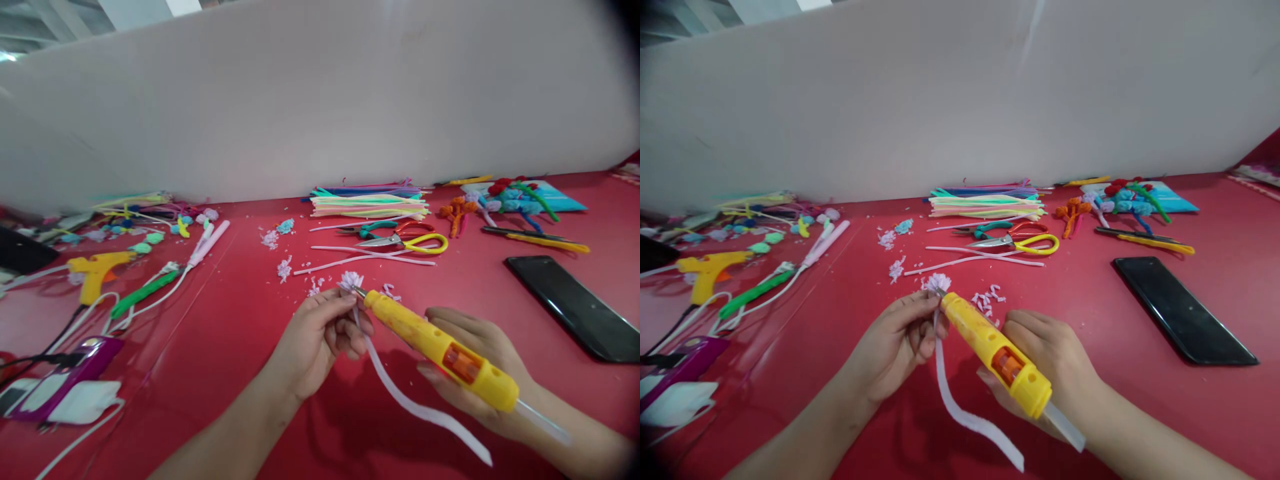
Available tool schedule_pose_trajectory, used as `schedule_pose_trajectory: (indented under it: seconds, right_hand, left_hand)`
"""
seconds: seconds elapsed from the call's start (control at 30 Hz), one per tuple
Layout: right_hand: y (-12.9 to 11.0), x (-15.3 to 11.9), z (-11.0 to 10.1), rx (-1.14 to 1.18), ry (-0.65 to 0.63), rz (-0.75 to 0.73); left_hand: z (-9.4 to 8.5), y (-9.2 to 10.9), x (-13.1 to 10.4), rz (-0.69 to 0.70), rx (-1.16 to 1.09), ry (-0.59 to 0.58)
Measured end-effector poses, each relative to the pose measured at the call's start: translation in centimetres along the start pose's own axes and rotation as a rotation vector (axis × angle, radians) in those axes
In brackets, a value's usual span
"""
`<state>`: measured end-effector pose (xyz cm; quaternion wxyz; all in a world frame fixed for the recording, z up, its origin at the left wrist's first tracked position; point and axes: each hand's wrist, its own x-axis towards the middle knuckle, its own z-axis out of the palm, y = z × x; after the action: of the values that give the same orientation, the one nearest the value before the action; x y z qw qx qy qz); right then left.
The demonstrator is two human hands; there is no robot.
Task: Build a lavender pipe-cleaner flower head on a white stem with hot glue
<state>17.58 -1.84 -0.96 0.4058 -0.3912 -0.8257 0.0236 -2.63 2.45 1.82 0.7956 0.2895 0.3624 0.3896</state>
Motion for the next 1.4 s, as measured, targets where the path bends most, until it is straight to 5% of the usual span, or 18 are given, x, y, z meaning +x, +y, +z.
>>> schedule_pose_trajectory:
  seconds: [0.63,0.9,1.03,1.13,1.4]
  right_hand:
    - [-0.7,0.7,-0.9,0.059,-0.072,0.088]
    - [-0.7,0.1,1.9,0.147,-0.537,0.334]
    - [-0.9,0.2,2.2,0.148,-0.629,0.322]
    - [0.4,1.5,1.0,0.103,-0.606,0.21]
    - [6.4,4.9,1.6,-0.252,-0.508,0.322]
  left_hand:
    - [-0.8,0.6,0.4,0.144,0.085,0.072]
    - [-1.6,2.3,0.4,0.186,0.08,0.039]
    - [-1.4,1.3,0.8,0.177,0.193,0.037]
    - [-1.3,0.7,1.2,0.17,0.227,0.018]
    - [-1.5,-0.1,1.5,0.098,0.3,-0.025]
